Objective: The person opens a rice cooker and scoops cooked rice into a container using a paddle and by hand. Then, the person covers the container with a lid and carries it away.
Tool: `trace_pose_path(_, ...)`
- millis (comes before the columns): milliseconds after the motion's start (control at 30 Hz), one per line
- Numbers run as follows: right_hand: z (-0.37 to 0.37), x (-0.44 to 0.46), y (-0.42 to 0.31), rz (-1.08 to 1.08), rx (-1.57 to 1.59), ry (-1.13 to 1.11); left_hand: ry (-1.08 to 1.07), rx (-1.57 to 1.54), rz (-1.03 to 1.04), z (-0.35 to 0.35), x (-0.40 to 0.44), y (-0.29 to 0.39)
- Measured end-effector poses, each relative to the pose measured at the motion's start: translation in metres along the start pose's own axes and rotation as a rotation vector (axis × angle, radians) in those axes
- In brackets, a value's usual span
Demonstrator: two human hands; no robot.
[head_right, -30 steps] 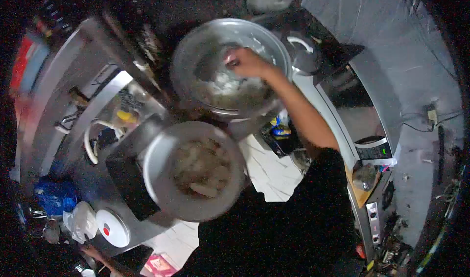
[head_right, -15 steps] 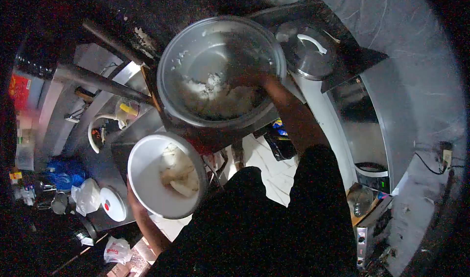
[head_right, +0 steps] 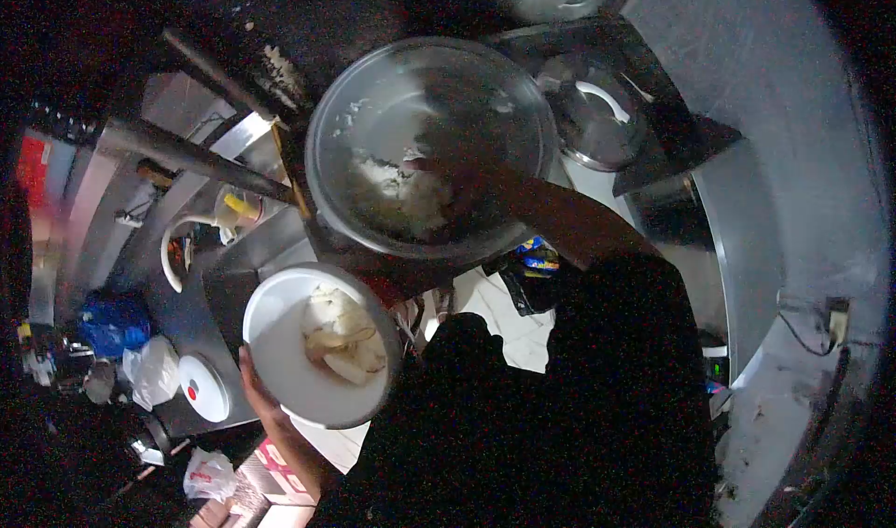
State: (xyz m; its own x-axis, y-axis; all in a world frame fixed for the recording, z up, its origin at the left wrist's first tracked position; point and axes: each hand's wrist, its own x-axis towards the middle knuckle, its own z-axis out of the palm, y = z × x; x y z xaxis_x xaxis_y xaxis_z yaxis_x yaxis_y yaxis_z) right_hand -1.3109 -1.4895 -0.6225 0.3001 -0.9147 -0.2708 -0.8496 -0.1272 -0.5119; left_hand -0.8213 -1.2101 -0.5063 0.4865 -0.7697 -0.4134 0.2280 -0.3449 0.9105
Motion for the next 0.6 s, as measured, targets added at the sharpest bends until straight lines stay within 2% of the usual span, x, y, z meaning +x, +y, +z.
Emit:
trace_pose_path(67, 0.005, 0.006, 0.001, -0.030, -0.035, -0.035, 0.080, -0.010, 0.077, -0.011, 0.005, -0.016)
trace_pose_path(167, -0.018, 0.003, -0.002, -0.059, 0.055, -0.210, -0.024, 0.005, -0.077, -0.002, -0.001, 0.001)
trace_pose_path(233, -0.024, -0.004, 0.000, -0.067, 0.072, -0.276, -0.023, -0.003, -0.015, -0.009, 0.001, -0.005)
trace_pose_path(267, -0.022, -0.009, -0.003, -0.070, 0.053, -0.265, -0.025, -0.010, 0.019, -0.012, 0.003, -0.009)
trace_pose_path(467, 0.013, -0.018, -0.010, -0.103, -0.052, -0.143, -0.086, -0.042, -0.089, -0.016, 0.004, -0.005)
trace_pose_path(567, 0.027, -0.027, -0.024, -0.122, -0.045, -0.179, 0.248, 0.009, 0.053, -0.016, 0.003, -0.022)
trace_pose_path(600, 0.028, -0.031, -0.027, -0.126, -0.033, -0.199, 0.143, 0.010, 0.061, -0.018, 0.004, -0.019)
